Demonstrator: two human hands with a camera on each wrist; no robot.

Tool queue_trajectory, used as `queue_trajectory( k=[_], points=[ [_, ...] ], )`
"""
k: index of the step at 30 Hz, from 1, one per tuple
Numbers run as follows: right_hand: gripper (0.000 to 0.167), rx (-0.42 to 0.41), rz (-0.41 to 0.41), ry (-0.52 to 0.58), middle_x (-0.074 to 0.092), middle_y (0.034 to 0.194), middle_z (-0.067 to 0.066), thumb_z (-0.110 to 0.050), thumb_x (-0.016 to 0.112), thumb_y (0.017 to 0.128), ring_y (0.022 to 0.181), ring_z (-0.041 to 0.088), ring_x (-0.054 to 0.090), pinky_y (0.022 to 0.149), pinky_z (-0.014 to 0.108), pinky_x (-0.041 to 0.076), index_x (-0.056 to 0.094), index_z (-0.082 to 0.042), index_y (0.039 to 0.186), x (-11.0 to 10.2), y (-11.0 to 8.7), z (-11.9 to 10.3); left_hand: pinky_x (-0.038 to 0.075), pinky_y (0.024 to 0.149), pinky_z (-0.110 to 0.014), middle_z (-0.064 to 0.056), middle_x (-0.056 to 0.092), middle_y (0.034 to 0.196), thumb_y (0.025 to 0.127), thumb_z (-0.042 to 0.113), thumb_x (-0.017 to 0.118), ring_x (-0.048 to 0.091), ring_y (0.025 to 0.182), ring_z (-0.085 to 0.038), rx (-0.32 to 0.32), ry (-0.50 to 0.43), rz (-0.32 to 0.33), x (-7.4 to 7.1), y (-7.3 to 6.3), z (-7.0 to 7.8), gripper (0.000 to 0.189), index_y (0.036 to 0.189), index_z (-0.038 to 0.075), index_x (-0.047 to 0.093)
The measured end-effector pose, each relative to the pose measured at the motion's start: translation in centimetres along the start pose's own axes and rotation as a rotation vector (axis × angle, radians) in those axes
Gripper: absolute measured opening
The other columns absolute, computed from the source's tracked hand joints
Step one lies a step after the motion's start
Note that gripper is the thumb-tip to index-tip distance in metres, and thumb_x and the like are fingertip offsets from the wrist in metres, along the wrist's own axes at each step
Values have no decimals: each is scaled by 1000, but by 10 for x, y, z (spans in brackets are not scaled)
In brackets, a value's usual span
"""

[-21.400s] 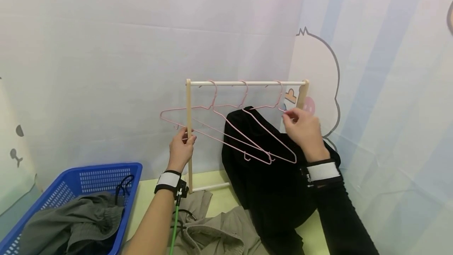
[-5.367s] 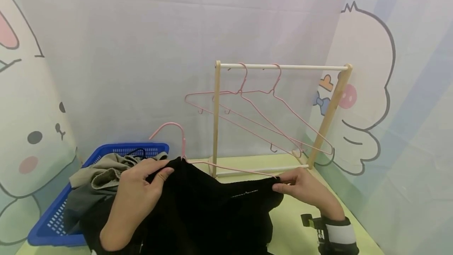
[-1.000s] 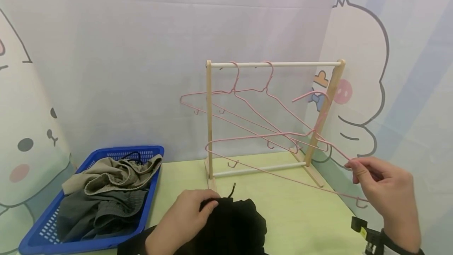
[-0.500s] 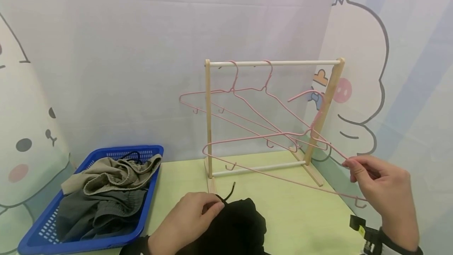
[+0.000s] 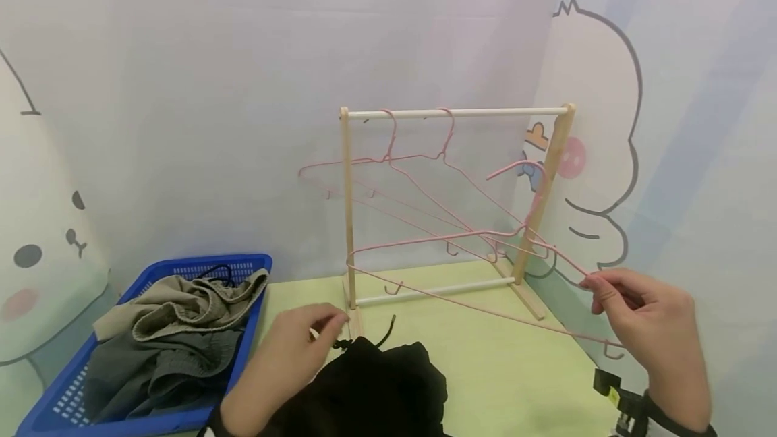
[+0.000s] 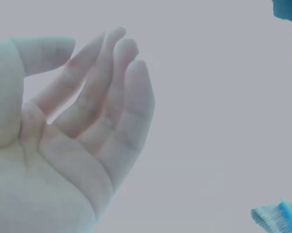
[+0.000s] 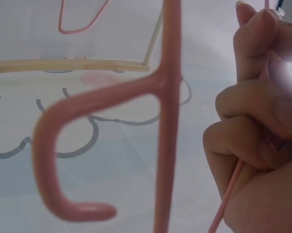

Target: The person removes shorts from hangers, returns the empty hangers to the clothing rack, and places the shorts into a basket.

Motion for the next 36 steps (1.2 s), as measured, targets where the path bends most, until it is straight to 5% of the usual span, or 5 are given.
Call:
queue_trajectory(
  k=[9, 14, 20, 27, 36],
  points=[
    [10, 15, -6, -67, 64, 61, -15, -5, 80, 90, 53, -6, 53, 45, 20, 33, 81, -15, 89, -16, -4, 6, 57, 94, -44, -9, 72, 116, 107, 27, 60, 68, 110, -25, -55, -80, 183, -24, 61, -2, 37, 140, 10, 60],
    [10, 31, 24, -100, 63, 60, -15, -8, 82, 89, 50, -4, 48, 45, 21, 32, 80, -17, 86, -28, -6, 3, 49, 107, -53, -22, 56, 144, 105, 26, 61, 56, 132, -39, -88, -128, 262, -22, 106, -12, 57, 155, 6, 41],
    [12, -9, 99, -147, 62, 59, -18, -6, 84, 85, 45, -6, 41, 44, 17, 30, 80, -17, 84, -43, -9, -4, 44, 110, -58, -28, 43, 154, 105, 20, 61, 46, 139, -47, -85, -159, 270, -8, 145, -23, 69, 162, 3, 26],
    [8, -189, 169, -253, 59, 60, -23, -1, 83, 83, 44, -11, 39, 41, 14, 25, 81, -8, 84, -68, 11, -21, 51, 102, -57, -28, 49, 146, 108, 13, 54, 50, 136, -44, -84, -255, 290, 4, 161, -39, 58, 160, 2, 31],
    [15, -53, 230, -443, 38, 69, -50, -15, 75, 95, 46, -15, 33, 43, 16, 24, 81, -2, 97, -110, 49, -46, 53, 97, -56, -27, 58, 133, 109, 7, 49, 58, 124, -42, -75, -247, 338, 10, 171, -39, 37, 144, -4, 51]
  ],
)
Point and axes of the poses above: each hand's wrist, its own y-axis towards the middle knuckle, its own x-axis out of the palm, z = x × y, the point moved 3 cm from there along y, towards the middle knuckle
